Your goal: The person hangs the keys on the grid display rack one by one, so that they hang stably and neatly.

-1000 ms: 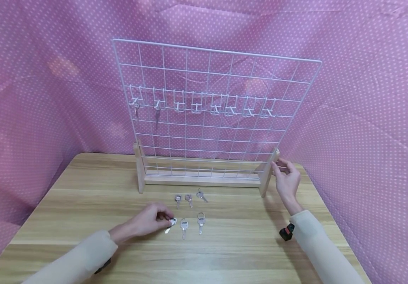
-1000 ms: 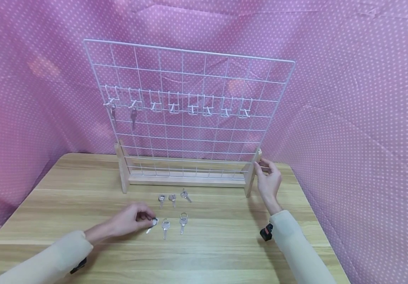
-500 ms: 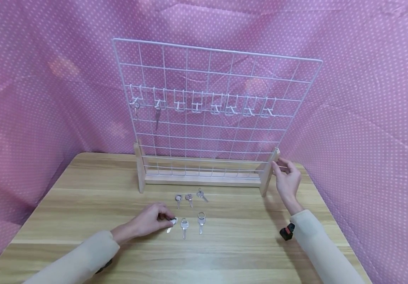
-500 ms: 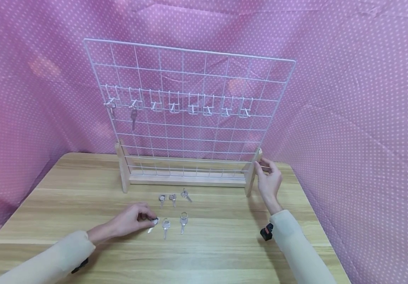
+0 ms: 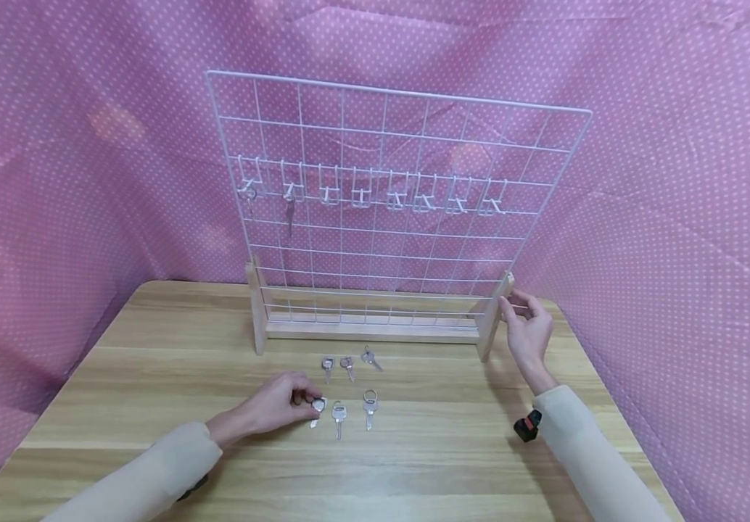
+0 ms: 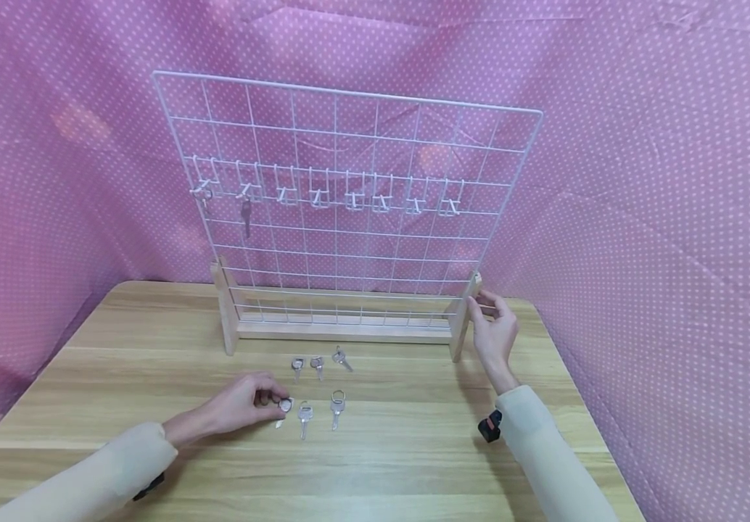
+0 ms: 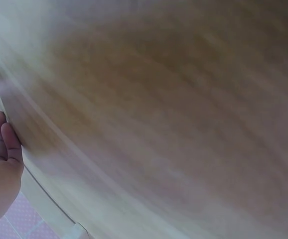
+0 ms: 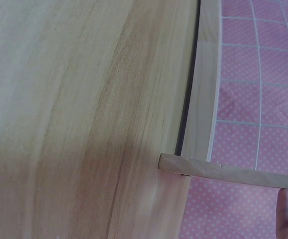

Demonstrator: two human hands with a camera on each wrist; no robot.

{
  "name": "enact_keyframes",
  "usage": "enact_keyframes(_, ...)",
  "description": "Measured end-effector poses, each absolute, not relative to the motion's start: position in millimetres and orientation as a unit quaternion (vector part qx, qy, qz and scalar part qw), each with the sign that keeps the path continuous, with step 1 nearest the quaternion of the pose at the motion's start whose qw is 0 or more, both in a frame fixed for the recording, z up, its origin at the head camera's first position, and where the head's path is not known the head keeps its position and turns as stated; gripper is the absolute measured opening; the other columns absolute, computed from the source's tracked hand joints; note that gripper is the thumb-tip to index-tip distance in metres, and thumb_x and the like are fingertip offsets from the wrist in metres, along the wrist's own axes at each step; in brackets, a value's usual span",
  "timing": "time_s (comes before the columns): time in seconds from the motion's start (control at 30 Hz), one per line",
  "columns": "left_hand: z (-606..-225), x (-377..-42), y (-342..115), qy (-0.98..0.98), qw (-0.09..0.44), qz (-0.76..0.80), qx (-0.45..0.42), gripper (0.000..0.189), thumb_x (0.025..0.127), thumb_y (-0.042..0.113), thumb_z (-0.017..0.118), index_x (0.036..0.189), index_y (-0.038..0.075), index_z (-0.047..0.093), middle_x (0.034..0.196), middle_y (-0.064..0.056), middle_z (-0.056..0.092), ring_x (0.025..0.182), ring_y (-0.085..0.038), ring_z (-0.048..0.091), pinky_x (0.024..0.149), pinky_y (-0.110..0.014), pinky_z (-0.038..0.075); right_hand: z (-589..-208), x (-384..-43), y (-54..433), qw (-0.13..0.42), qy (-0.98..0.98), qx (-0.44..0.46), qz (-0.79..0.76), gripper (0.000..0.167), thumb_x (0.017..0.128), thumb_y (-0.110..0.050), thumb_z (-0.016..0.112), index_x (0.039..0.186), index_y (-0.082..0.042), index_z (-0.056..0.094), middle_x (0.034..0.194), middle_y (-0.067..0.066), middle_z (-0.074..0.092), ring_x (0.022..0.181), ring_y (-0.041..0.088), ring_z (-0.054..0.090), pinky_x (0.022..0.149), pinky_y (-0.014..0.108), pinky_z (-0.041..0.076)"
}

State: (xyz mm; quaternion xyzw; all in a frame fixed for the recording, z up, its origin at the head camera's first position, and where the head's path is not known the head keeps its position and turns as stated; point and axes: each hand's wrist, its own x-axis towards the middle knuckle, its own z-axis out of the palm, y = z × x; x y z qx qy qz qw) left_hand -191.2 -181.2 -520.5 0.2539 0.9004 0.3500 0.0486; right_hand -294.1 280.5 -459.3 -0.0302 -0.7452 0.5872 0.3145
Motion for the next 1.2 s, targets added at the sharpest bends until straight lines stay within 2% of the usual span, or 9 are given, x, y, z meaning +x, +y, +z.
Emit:
enact_keyframes(0.1, -521, -192, -180, 0.903, 0.046, 0.342, 0.256, 0.027, 0.084, 0.026, 0.088, 0.105, 0.011, 0.08, 0.093, 0.007, 0.07, 0.079, 0.001, 0.057, 0.07, -0.017, 0.05, -451, -287, 275, 0.313, -0.751, -0.031, 0.581, 0.03, 0.095, -0.004, 0.076, 0.121, 0.009, 0.071, 0.092, -0.01, 0.071, 0.076, -0.005, 0.065, 0.066, 0.011, 0.059)
enact_keyframes(0.27, -521, -194, -178, 0.904, 0.038, 0.335, 0.264, 0.023, 0.087, 0.028, 0.087, 0.103, 0.013, 0.081, 0.089, 0.008, 0.068, 0.076, -0.002, 0.055, 0.067, -0.017, 0.046, -436, -275, 266, 0.313, -0.756, -0.029, 0.574, 0.028, 0.095, 0.0, 0.074, 0.12, 0.012, 0.07, 0.102, 0.02, 0.076, 0.077, -0.001, 0.067, 0.067, 0.014, 0.061)
enact_keyframes(0.37, -521, -194, -178, 0.905, 0.036, 0.333, 0.264, 0.018, 0.09, 0.028, 0.084, 0.101, 0.015, 0.081, 0.087, 0.01, 0.067, 0.075, -0.003, 0.054, 0.066, -0.017, 0.045, -435, -275, 266, 0.315, -0.753, -0.027, 0.578, 0.027, 0.095, 0.001, 0.074, 0.12, 0.012, 0.07, 0.1, 0.017, 0.076, 0.076, 0.0, 0.067, 0.067, 0.014, 0.061)
enact_keyframes(0.5, -521, -194, -178, 0.905, 0.036, 0.331, 0.263, 0.014, 0.092, 0.028, 0.081, 0.1, 0.017, 0.082, 0.084, 0.012, 0.063, 0.072, -0.002, 0.052, 0.063, -0.017, 0.045, -435, -275, 266, 0.314, -0.748, -0.021, 0.585, 0.027, 0.095, 0.001, 0.074, 0.119, 0.013, 0.07, 0.092, -0.002, 0.075, 0.076, -0.001, 0.067, 0.067, 0.013, 0.06)
enact_keyframes(0.6, -521, -194, -179, 0.906, 0.034, 0.331, 0.264, 0.012, 0.094, 0.027, 0.08, 0.099, 0.016, 0.082, 0.083, 0.013, 0.062, 0.071, 0.001, 0.05, 0.063, -0.017, 0.045, -438, -278, 269, 0.311, -0.745, -0.024, 0.59, 0.028, 0.095, 0.001, 0.074, 0.119, 0.014, 0.069, 0.089, -0.011, 0.07, 0.077, 0.001, 0.067, 0.067, 0.013, 0.06)
enact_keyframes(0.77, -520, -193, -180, 0.904, 0.03, 0.335, 0.263, 0.012, 0.095, 0.023, 0.077, 0.103, 0.014, 0.082, 0.084, 0.012, 0.065, 0.07, 0.003, 0.049, 0.062, -0.017, 0.045, -452, -290, 277, 0.311, -0.745, -0.034, 0.59, 0.029, 0.095, -0.002, 0.076, 0.121, 0.01, 0.07, 0.092, -0.012, 0.069, 0.077, -0.001, 0.066, 0.067, 0.012, 0.06)
enact_keyframes(1.0, -519, -192, -181, 0.904, 0.017, 0.345, 0.253, 0.007, 0.096, 0.017, 0.075, 0.101, 0.015, 0.08, 0.092, 0.008, 0.074, 0.075, 0.005, 0.054, 0.068, -0.017, 0.049, -459, -295, 281, 0.317, -0.742, -0.023, 0.59, 0.029, 0.094, -0.009, 0.079, 0.119, 0.006, 0.073, 0.096, -0.005, 0.074, 0.076, -0.004, 0.066, 0.066, 0.012, 0.059)
enact_keyframes(1.2, -512, -190, -180, 0.897, 0.008, 0.382, 0.222, 0.005, 0.097, 0.014, 0.073, 0.1, 0.015, 0.078, 0.091, 0.004, 0.075, 0.076, 0.002, 0.057, 0.069, -0.018, 0.053, -461, -295, 281, 0.317, -0.741, -0.017, 0.593, 0.03, 0.095, -0.009, 0.078, 0.119, 0.008, 0.072, 0.089, -0.02, 0.068, 0.076, -0.005, 0.066, 0.066, 0.012, 0.06)
